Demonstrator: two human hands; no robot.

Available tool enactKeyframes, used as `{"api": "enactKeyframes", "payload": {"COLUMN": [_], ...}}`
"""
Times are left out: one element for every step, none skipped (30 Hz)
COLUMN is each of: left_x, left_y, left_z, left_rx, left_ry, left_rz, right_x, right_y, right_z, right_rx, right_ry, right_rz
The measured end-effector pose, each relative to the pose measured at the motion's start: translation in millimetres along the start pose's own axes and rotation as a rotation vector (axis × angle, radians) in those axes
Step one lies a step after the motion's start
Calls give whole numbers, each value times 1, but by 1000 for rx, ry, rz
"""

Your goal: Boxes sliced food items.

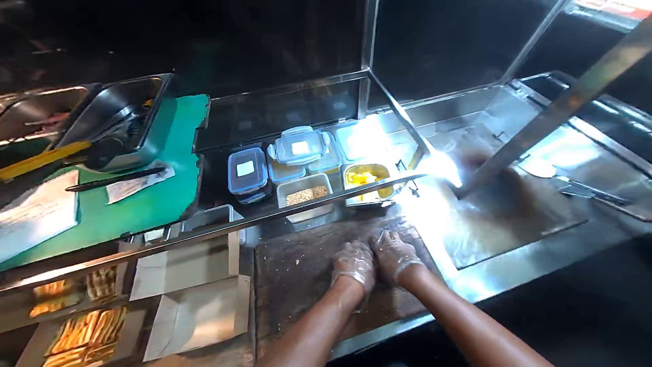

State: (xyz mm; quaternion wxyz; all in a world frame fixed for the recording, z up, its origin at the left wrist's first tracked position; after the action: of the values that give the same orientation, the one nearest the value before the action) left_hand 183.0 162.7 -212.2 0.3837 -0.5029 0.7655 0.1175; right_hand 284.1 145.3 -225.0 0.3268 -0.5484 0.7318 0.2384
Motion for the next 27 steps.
{"api": "enactKeyframes", "payload": {"left_x": [1, 2, 5, 6, 5, 2, -1, -4, -4, 0, 2, -1, -7, -12, -17, -19, -20, -20, -19, -17, -14, -12, -11, -10, -9, -8, -7], "left_y": [-2, -4, -6, -6, -6, -5, -4, -2, 1, 4, 8, 11, 14, 18, 23, 28, 34, 39, 45, 51, 58, 64, 70, 77, 86, 99, 116], "left_z": [1, 2, 3, 4, 5, 4, 2, 0, 1, 0, 0, 0, -2, -6, -11, -15, -17, -16, -15, -13, -12, -13, -16, -21, -29, -40, -54], "left_rx": [-20, -38, -53, -60, -55, -36, -12, 8, 26, 40, 47, 55, 71, 93, 122, 162, 214, 271, 331, 384, 432, 471, 509, 553, 603, 657, 707], "left_ry": [1, 5, 3, -4, -15, -33, -54, -75, -90, -98, -112, -135, -155, -171, -184, -217, -279, -345, -405, -455, -487, -498, -501, -500, -493, -491, -484], "left_rz": [6, 10, 13, 9, -3, -19, -44, -71, -92, -111, -137, -166, -199, -230, -272, -318, -370, -434, -515, -597, -691, -803, -940, -1076, -1186, -1264, -1324], "right_x": [2, 5, 9, 10, 8, 4, 1, -2, -3, 0, 1, -4, -10, -16, -21, -23, -27, -31, -36, -40, -43, -46, -47, -49, -51, -51, -50], "right_y": [-2, -3, -5, -7, -10, -13, -16, -18, -18, -18, -18, -20, -23, -26, -29, -32, -35, -36, -36, -35, -32, -27, -21, -13, -2, 12, 30], "right_z": [1, 2, 3, 5, 5, 2, -2, -5, -6, -7, -7, -7, -8, -11, -15, -16, -18, -19, -19, -21, -23, -26, -29, -35, -43, -52, -61], "right_rx": [-4, -11, -26, -44, -63, -83, -102, -121, -139, -153, -167, -182, -209, -245, -289, -336, -372, -401, -426, -450, -473, -486, -491, -487, -484, -477, -469], "right_ry": [1, 2, -6, -12, -19, -18, -16, -11, -5, 3, 4, -3, -24, -64, -109, -159, -190, -211, -213, -204, -179, -163, -147, -106, -58, -18, 6], "right_rz": [12, 24, 34, 48, 73, 115, 165, 200, 215, 227, 244, 268, 300, 341, 394, 455, 511, 569, 631, 704, 780, 841, 902, 975, 1052, 1116, 1165]}}
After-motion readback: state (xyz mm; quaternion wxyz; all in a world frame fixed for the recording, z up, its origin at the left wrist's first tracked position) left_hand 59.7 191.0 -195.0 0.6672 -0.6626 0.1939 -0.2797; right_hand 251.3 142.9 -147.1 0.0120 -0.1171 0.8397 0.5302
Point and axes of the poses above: each hand's wrist, its own z-axis towards the middle knuckle, its own x-axis out of the palm, y = z × x, the point moved 3 cm from there along z, towards the middle knuckle, and after that the axes turned 9 degrees about x, right-handed, at the moved point
